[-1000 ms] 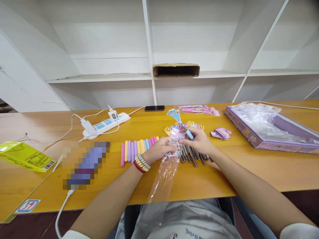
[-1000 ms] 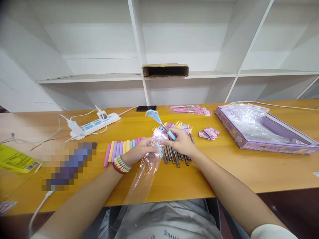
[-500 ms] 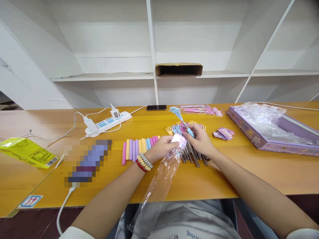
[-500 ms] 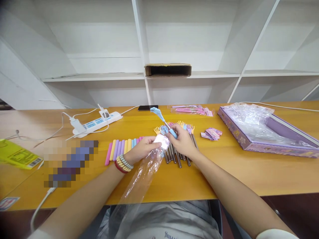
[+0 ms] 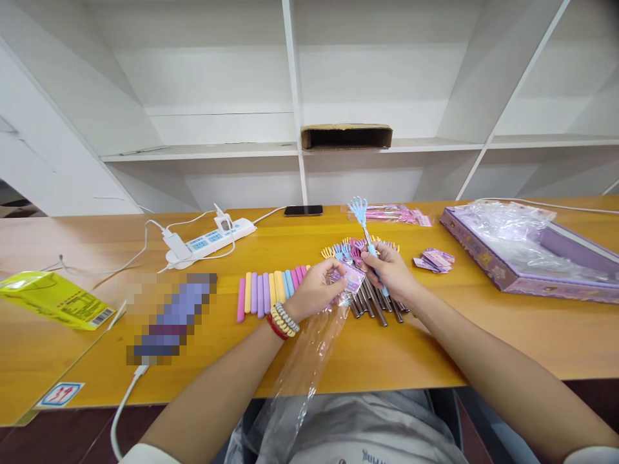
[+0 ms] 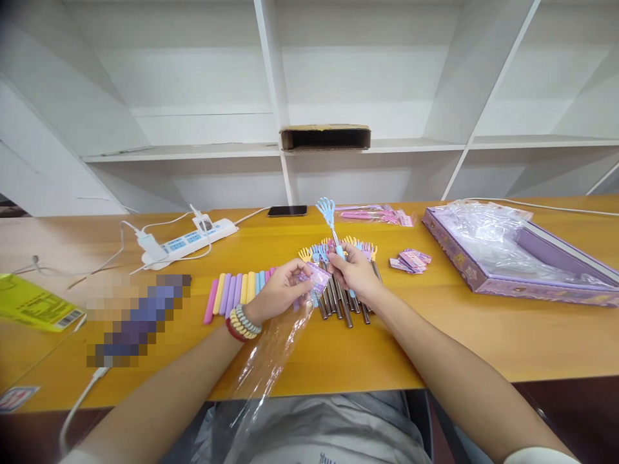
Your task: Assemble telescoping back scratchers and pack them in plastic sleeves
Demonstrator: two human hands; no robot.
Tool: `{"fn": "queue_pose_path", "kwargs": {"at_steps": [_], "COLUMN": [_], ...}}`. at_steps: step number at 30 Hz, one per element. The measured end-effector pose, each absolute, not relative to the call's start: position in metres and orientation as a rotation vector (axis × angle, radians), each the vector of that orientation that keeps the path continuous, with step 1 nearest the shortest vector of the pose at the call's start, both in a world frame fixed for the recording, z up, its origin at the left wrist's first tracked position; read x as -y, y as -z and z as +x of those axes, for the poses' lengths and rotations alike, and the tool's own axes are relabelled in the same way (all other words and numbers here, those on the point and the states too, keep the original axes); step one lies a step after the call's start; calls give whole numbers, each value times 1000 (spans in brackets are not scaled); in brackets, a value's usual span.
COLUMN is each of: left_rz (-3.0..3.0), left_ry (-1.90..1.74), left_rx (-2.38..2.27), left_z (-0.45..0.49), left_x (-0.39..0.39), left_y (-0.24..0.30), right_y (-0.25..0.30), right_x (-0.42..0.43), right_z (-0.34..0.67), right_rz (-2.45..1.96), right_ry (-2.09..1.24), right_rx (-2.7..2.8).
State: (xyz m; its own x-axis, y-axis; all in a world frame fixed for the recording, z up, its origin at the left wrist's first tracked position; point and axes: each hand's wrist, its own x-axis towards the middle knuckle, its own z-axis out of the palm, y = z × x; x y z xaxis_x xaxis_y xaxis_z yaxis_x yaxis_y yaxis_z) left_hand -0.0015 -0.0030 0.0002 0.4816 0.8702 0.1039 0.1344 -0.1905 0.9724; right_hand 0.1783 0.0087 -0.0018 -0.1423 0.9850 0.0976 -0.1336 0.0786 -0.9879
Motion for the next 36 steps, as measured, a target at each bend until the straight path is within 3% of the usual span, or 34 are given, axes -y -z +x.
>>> {"fn": "queue_pose_path", "kwargs": {"at_steps": [6, 10, 22, 36], "left_rz": [1708, 1723, 1782, 1801], "left_ry": [-838, -819, -887, -839], "left_rx": [-891, -904, -917, -886], "left_z": [-2, -2, -3, -4], "left_x": [3, 4, 3, 6], "left_y": [-1, -2, -2, -7], "right_y": [2, 1, -2, -2], "right_x": [-9, -4, -5, -6], "right_z": [182, 189, 193, 191], "right_rz": [-992, -1016, -1240, -1141], "right_ry": [-1169, -915, -721, -1342], "right_rx": [1227, 1470, 1931, 1546]}}
